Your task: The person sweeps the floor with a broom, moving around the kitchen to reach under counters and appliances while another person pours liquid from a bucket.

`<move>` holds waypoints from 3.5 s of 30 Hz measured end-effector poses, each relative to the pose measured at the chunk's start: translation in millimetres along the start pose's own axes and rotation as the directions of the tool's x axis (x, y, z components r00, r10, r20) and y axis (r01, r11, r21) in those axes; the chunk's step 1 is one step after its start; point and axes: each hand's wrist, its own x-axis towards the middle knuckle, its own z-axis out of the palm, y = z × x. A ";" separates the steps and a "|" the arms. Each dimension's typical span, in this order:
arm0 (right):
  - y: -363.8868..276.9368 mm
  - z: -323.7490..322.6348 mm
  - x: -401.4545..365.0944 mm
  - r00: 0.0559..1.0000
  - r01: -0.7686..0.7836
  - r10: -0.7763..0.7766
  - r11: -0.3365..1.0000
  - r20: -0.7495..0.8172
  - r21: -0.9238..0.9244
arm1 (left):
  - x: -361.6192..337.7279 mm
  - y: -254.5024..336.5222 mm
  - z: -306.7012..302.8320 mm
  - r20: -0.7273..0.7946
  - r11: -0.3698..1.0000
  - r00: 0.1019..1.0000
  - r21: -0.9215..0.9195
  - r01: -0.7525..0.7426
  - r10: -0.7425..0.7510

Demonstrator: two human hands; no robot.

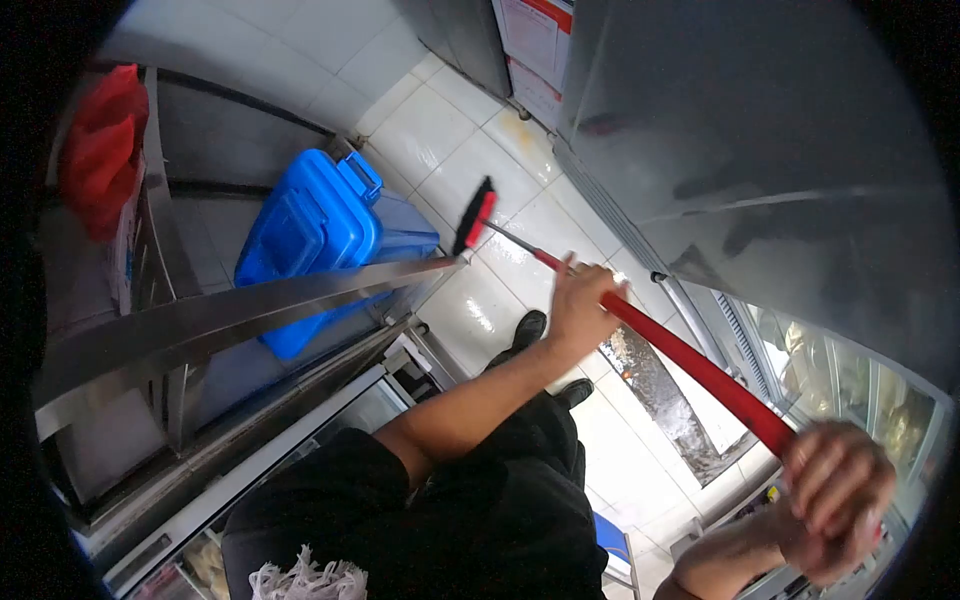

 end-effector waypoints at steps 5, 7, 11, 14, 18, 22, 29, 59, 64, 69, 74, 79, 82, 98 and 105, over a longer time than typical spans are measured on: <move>-97.0 -2.3 1.4 0.932 0.116 -0.077 0.989 0.353 -0.090 | -13.3 89.6 16.7 0.223 0.920 0.949 -0.370 -0.128 0.222; -132.0 -1.1 -2.6 0.895 0.142 -0.067 0.980 0.442 -0.140 | -12.4 115.4 23.2 0.334 0.880 0.895 -0.459 -0.119 0.296; -161.2 12.5 -13.9 0.905 0.239 -0.160 0.958 0.393 -0.160 | -9.2 139.2 10.1 0.391 0.853 0.836 -0.497 -0.161 0.385; -151.3 7.6 -26.1 0.928 0.261 -0.210 0.956 0.308 -0.133 | 8.7 116.2 -12.9 0.307 0.838 0.858 -0.497 -0.223 0.411; -59.3 -1.9 -43.6 0.995 0.103 -0.101 0.990 0.022 -0.099 | 65.0 -2.0 -47.3 0.155 0.927 0.917 -0.140 -0.347 0.366; 156.3 54.6 -12.6 0.992 -0.120 0.124 0.985 0.021 -0.124 | 130.2 -167.3 -64.0 0.042 0.835 0.999 0.550 -0.004 -0.023; 294.0 93.4 -58.7 0.998 0.015 -0.021 0.995 -0.060 -0.100 | 94.5 -223.2 -33.9 0.094 0.828 0.942 0.510 0.232 -0.322; -189.3 -9.4 -330.7 0.784 -0.227 -0.281 0.699 -0.553 -0.678 | -267.8 232.6 211.3 0.853 0.806 0.104 -0.435 -0.401 0.512; -272.9 -10.0 -397.5 0.563 0.144 -0.598 0.751 -0.571 -0.644 | -272.9 278.6 141.7 0.741 0.644 -0.017 -0.593 -0.483 0.671; -248.6 -44.6 -429.3 0.572 0.334 -0.429 0.900 -0.699 -0.279 | -261.2 216.2 114.7 0.754 0.688 0.104 -0.521 -0.505 0.648; -147.1 -68.9 -392.3 0.586 0.140 -0.210 0.978 -0.783 -0.157 | -253.6 125.5 150.7 0.860 0.877 0.296 -0.291 -0.382 0.415; -207.9 -75.4 -387.4 0.618 0.300 -0.488 0.871 -0.616 -0.389 | -248.6 208.0 126.9 0.822 0.855 0.288 -0.392 -0.338 0.491; -239.6 -46.2 -350.4 0.715 0.327 -0.504 0.854 -0.485 -0.405 | -243.6 228.5 128.5 0.668 0.772 0.387 -0.531 -0.350 0.635; -192.9 16.7 -289.8 0.669 0.374 -0.659 0.697 -0.343 -0.611 | -145.0 225.4 139.5 0.442 0.764 0.646 -0.524 -0.378 0.623; -22.6 -22.6 -284.1 0.741 0.184 -0.539 0.738 -0.401 -0.650 | -102.9 153.6 242.6 0.388 0.903 0.826 -0.304 -0.304 0.409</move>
